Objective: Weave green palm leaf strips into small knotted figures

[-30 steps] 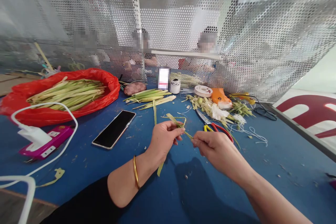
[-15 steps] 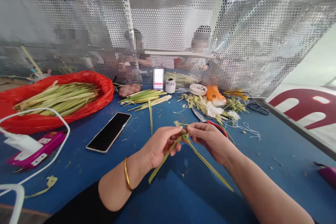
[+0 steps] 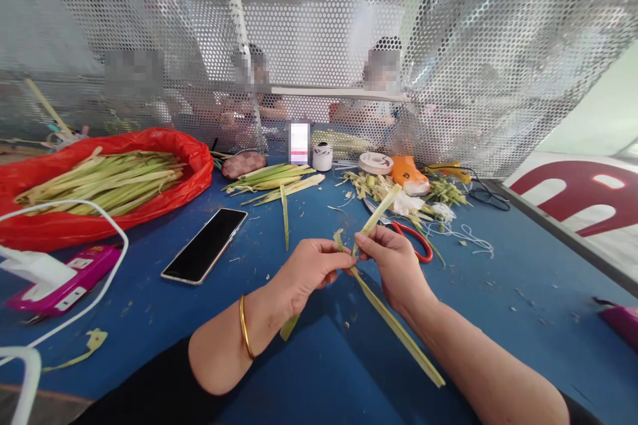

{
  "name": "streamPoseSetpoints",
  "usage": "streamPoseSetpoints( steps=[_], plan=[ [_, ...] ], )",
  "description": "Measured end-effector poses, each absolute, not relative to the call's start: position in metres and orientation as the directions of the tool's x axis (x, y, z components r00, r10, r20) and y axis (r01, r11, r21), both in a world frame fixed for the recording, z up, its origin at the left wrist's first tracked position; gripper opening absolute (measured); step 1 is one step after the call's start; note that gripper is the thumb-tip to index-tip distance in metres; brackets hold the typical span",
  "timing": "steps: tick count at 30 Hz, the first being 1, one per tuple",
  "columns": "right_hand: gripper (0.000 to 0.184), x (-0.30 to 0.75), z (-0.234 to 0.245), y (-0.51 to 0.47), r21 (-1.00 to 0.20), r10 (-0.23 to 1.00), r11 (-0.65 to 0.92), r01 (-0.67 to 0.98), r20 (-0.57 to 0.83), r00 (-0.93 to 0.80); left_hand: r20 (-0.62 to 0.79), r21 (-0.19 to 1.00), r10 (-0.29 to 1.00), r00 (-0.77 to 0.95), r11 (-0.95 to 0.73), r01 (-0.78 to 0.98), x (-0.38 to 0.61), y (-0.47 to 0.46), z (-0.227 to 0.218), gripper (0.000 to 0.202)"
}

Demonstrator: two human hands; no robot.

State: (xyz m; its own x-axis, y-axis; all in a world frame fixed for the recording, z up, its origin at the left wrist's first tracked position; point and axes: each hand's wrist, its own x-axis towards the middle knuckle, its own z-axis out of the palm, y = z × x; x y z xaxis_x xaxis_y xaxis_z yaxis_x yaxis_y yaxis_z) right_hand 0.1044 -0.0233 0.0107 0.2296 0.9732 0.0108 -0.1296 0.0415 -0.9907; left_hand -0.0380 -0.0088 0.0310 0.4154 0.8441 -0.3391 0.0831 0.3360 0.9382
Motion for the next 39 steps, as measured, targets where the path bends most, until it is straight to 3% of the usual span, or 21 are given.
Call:
streamPoseSetpoints(
  steps=[18, 20, 22, 24, 25, 27, 29, 31, 35, 39],
  plan=[
    [0.036, 0.109, 0.004, -0.018, -0.996, 0.975, 0.028, -0.087, 0.008, 0.221, -0.33, 0.942, 0.817, 0.472, 0.316, 0.111, -0.039, -0.009, 0.021, 0.021],
    [0.039, 0.118, 0.01, -0.017, -0.999, 0.988, -0.006, 0.054, 0.003, 0.153, -0.346, 0.933, 0.808, 0.476, 0.348, 0.088, -0.04, -0.01, 0.022, 0.027],
    [0.046, 0.128, 0.019, -0.017, -0.949, 0.99, -0.02, 0.314, 0.026, 0.14, -0.366, 0.918, 0.789, 0.493, 0.392, 0.055, -0.042, -0.009, 0.024, 0.034],
    [0.046, 0.136, 0.03, -0.019, -0.764, 0.919, 0.057, 0.642, 0.291, 0.264, -0.38, 0.905, 0.777, 0.502, 0.425, 0.027, -0.042, -0.009, 0.026, 0.038],
    [0.041, 0.138, 0.034, -0.02, -0.672, 0.874, 0.117, 0.732, 0.42, 0.246, -0.381, 0.903, 0.776, 0.502, 0.428, 0.023, -0.043, -0.008, 0.027, 0.038],
    [0.032, 0.138, 0.039, -0.022, -0.558, 0.853, 0.272, 0.784, 0.518, 0.072, -0.374, 0.913, 0.784, 0.496, 0.405, 0.049, -0.043, -0.009, 0.028, 0.034],
    [0.029, 0.133, 0.038, -0.023, -0.583, 0.889, 0.393, 0.711, 0.437, -0.133, -0.362, 0.927, 0.793, 0.49, 0.361, 0.101, -0.042, -0.011, 0.028, 0.03],
    [0.028, 0.126, 0.033, -0.023, -0.716, 0.931, 0.364, 0.596, 0.291, -0.219, -0.341, 0.94, 0.809, 0.478, 0.308, 0.15, -0.04, -0.013, 0.028, 0.026],
    [0.018, 0.116, 0.024, -0.025, -0.949, 0.995, 0.076, 0.307, 0.05, -0.089, -0.322, 0.942, 0.838, 0.44, 0.235, 0.24, -0.035, -0.017, 0.026, 0.02],
    [0.017, 0.11, 0.022, -0.028, -0.994, 0.999, -0.037, 0.105, -0.038, -0.009, -0.302, 0.943, 0.842, 0.447, 0.194, 0.272, -0.034, -0.017, 0.026, 0.025]
  ],
)
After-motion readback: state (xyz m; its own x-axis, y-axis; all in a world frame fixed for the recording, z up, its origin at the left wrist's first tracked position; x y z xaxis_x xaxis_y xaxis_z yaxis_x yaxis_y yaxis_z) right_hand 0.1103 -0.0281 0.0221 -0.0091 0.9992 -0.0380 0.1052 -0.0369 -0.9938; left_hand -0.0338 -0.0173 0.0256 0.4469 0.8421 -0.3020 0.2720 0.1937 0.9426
